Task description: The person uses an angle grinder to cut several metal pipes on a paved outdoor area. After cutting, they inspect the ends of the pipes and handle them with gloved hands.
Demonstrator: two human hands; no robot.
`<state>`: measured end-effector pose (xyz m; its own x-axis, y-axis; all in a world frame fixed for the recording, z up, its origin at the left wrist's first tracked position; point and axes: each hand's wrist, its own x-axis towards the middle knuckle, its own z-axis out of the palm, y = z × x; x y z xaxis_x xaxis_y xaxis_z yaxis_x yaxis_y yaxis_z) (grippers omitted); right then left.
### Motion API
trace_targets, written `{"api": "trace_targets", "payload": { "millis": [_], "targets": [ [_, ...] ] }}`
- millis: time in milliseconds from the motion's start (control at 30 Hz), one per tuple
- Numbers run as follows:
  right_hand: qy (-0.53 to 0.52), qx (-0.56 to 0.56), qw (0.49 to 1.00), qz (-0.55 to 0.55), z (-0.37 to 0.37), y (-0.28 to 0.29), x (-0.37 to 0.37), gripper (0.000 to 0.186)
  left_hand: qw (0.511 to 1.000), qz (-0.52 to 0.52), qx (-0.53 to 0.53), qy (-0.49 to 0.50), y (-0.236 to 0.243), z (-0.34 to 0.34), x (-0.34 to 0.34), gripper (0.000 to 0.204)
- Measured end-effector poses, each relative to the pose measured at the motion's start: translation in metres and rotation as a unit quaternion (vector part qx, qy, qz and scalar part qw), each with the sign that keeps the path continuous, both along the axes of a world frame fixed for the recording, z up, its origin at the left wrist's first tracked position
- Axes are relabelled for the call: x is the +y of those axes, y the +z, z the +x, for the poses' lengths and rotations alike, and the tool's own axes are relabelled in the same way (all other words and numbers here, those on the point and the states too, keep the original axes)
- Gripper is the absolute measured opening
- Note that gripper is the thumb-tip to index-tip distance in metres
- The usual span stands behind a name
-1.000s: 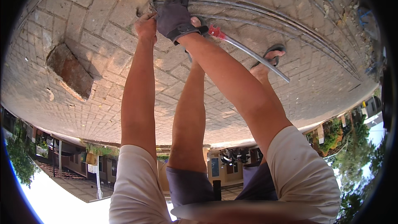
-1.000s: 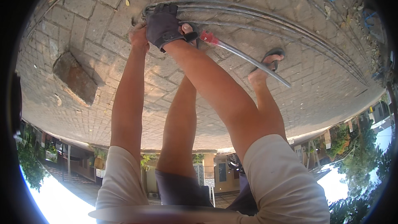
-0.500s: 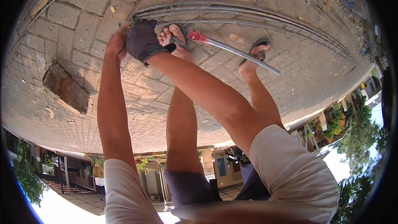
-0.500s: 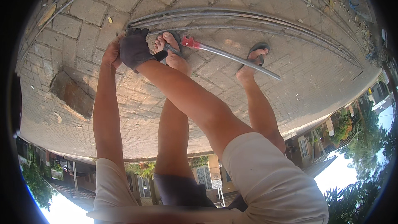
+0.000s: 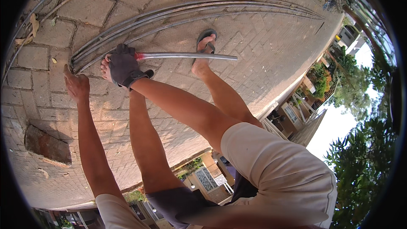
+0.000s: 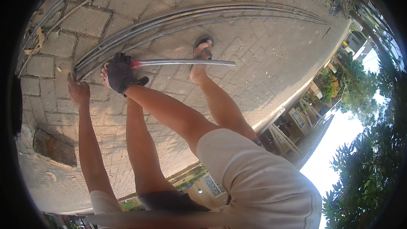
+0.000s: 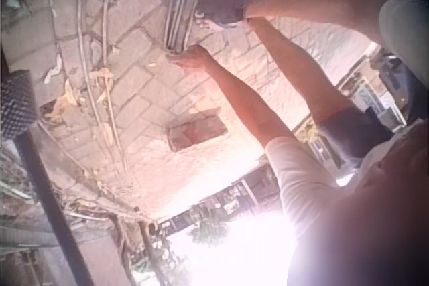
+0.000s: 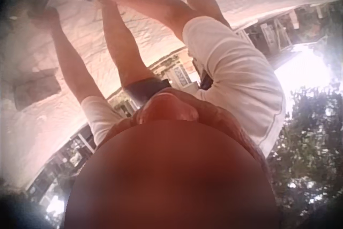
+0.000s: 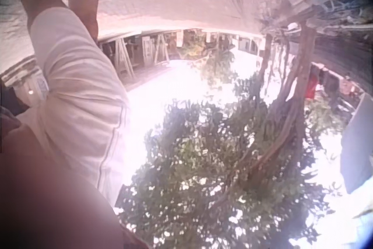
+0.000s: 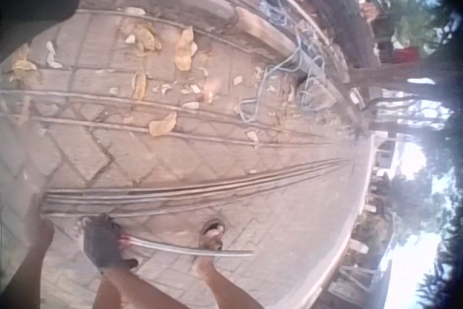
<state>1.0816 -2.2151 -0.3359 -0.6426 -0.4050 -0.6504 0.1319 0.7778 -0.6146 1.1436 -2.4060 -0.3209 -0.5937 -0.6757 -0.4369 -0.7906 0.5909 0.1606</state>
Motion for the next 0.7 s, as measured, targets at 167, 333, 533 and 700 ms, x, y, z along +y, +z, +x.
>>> {"api": "trace_targets", "payload": {
  "millis": [167, 333, 533, 700],
  "targets": [
    [0.084, 0.188, 0.949, 0.236, -0.050, 0.029, 0.107, 0.041, 0.976, 0.058, -0.185, -0.100, 0.004, -0.009, -0.016, 0.053],
    [0.182, -0.049, 0.932, 0.310, -0.084, 0.042, 0.198, 0.062, 0.936, 0.102, -0.244, -0.233, -0.011, -0.033, -0.079, 0.038],
    [0.301, -0.187, 0.889, 0.289, -0.108, 0.047, 0.236, 0.076, 0.976, 0.170, -0.097, -0.093, -0.027, -0.021, -0.092, 0.049],
    [0.243, -0.239, 0.908, 0.246, -0.114, 0.074, 0.232, 0.072, 0.771, 0.404, -0.036, 0.491, -0.014, 0.019, -0.033, 0.057]
  ]
}}
